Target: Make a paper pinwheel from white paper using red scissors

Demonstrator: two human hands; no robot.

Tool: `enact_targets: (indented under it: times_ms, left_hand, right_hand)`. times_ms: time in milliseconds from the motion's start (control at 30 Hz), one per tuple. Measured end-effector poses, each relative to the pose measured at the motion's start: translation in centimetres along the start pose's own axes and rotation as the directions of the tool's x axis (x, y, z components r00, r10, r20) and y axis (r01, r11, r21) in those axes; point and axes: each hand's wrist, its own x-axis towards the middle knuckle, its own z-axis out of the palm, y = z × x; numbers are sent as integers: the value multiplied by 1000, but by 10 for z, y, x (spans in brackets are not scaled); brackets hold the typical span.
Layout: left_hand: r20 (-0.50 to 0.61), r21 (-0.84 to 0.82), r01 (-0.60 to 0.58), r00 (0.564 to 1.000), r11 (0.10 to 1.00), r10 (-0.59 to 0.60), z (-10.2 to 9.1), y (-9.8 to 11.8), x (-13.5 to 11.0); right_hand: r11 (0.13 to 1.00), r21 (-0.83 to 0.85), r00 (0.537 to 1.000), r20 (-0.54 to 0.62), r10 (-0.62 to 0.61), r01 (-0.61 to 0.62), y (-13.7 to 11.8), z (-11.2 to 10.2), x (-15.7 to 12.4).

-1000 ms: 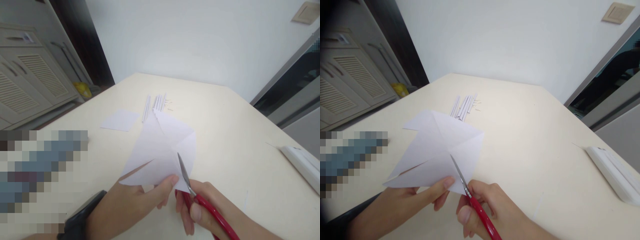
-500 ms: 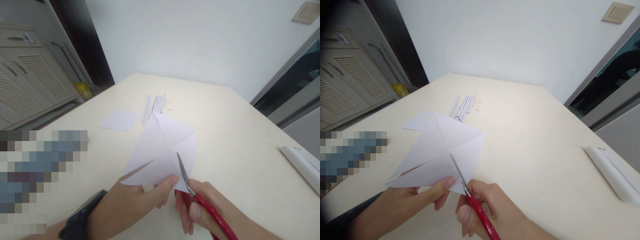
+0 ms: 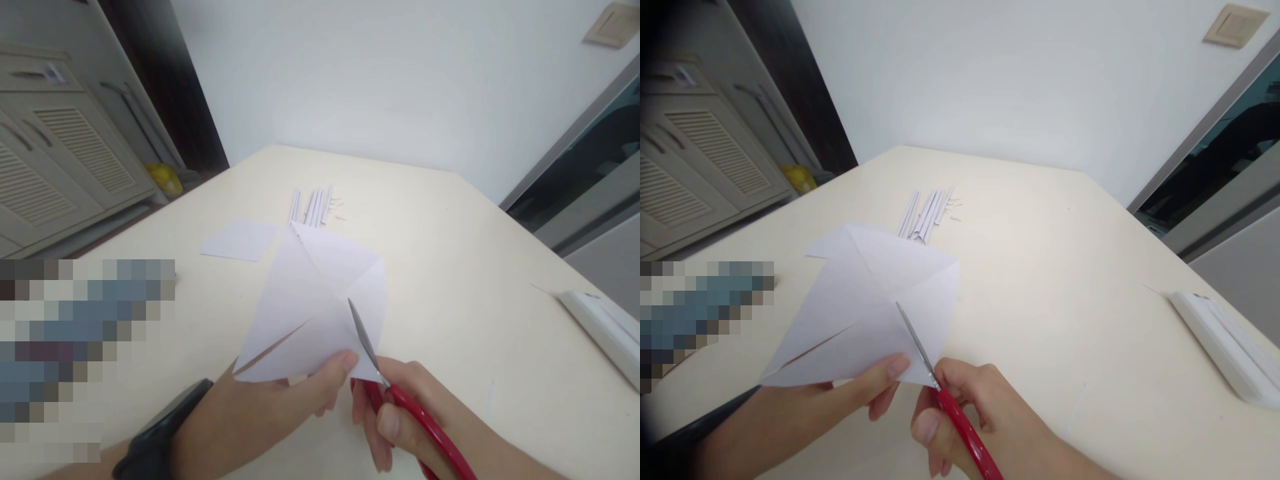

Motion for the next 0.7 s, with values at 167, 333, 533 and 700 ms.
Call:
enact_targets:
  times_ms: [167, 333, 533, 700]
  left_hand:
    - [-21, -69, -46, 999, 997, 44, -2, 9, 4]
    - [-45, -75, -80, 996, 994, 77, -3, 6, 4]
    - [-88, -47, -142, 987, 989, 138, -5, -3, -2]
    - [-27, -66, -112, 993, 991, 111, -5, -3, -3]
  right_hand:
    - [1000, 9, 1000, -18, 11, -10, 0, 0, 0]
    - [1000, -13, 1000, -20, 13, -13, -5, 0, 1]
    - [1000, 1, 1000, -8, -4, 4, -8, 0, 1]
    - [996, 57, 997, 22, -71, 70, -8, 2, 1]
